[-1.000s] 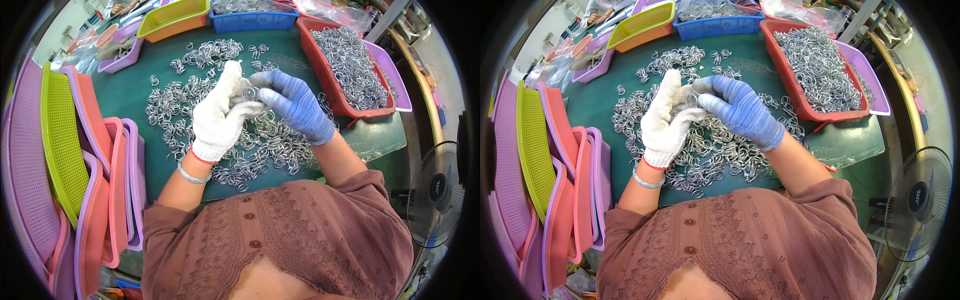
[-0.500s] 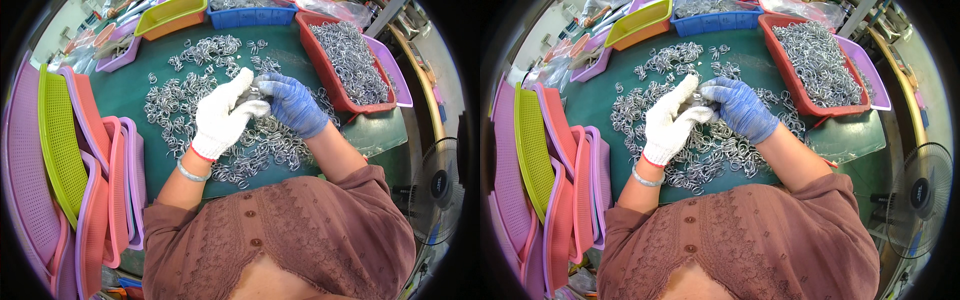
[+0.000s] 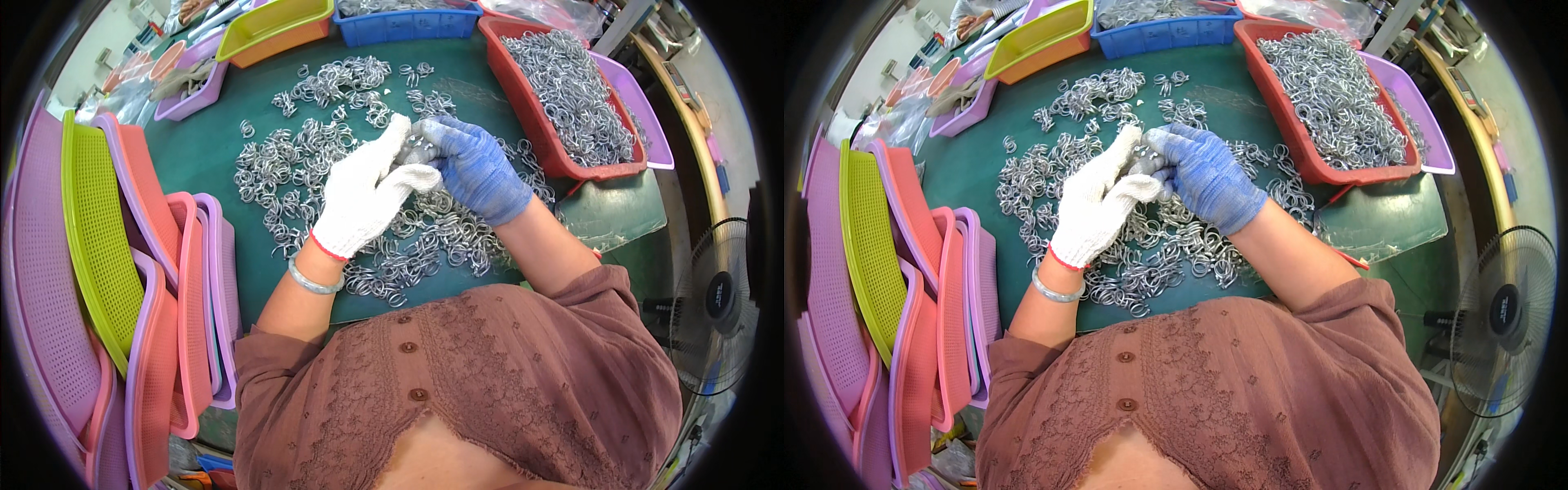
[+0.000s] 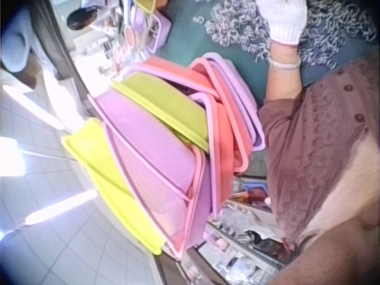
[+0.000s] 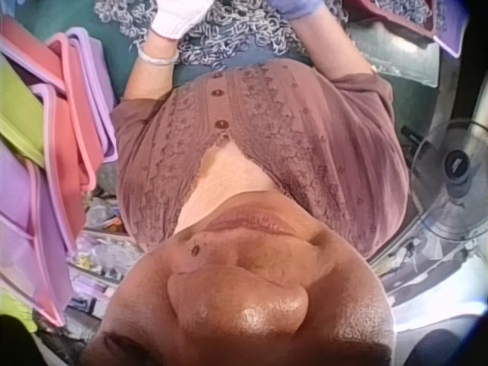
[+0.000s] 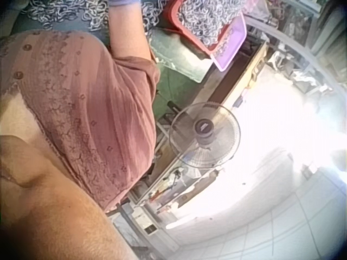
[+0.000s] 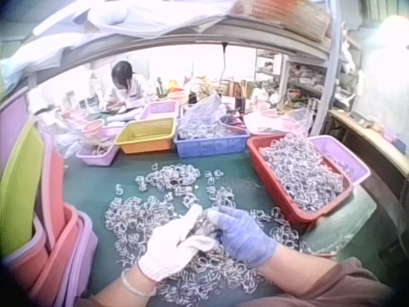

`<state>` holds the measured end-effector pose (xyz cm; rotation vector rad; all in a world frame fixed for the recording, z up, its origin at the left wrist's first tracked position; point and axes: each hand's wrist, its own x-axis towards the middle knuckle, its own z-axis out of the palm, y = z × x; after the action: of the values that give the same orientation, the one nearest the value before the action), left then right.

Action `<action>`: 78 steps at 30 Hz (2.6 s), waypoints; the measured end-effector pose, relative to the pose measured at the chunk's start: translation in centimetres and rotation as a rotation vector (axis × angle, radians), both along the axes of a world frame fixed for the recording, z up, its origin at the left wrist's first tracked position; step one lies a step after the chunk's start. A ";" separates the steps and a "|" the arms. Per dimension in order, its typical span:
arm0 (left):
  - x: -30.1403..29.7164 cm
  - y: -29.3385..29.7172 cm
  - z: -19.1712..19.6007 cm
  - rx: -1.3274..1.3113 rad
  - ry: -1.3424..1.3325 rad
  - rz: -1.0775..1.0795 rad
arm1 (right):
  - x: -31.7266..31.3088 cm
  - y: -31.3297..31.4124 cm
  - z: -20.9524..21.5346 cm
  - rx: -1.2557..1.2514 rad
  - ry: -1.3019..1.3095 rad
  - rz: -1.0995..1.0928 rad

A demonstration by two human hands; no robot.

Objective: The person sits at a workstation and uses both hands to pick up small metal rings and link them together. They place the assembled metal chains into a red plastic tray on the table. The person wears white and blue gloves while handling the metal components.

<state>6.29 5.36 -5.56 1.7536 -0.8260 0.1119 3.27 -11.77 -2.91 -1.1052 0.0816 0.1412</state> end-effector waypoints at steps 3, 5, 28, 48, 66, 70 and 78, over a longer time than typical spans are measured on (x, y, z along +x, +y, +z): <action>-0.3 -0.2 0.3 -0.069 0.062 -0.029 | -0.1 -0.2 0.1 0.106 0.072 0.039; -0.2 -0.3 0.2 -0.078 0.060 -0.027 | -0.3 0.1 0.7 0.124 0.107 0.011; 0.0 0.0 0.7 0.247 -0.035 0.199 | 6.6 -4.5 1.8 -1.948 -0.099 0.037; 0.6 0.4 0.4 0.147 0.017 0.238 | 17.2 -5.3 0.3 -1.865 -0.092 -0.138; 1.0 0.8 2.4 -0.105 0.236 0.303 | 12.4 -1.1 3.7 -0.797 -0.326 0.149; 0.9 0.7 1.9 -0.457 0.315 0.200 | 8.2 1.2 4.3 -0.691 -0.473 0.222; 1.6 1.3 0.6 -0.273 0.105 0.166 | 4.4 2.0 4.4 -0.876 -0.594 0.097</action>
<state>7.87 6.70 -4.92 1.5535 -0.5592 0.2301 7.68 -9.76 1.47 -1.9823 -0.4864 -0.1627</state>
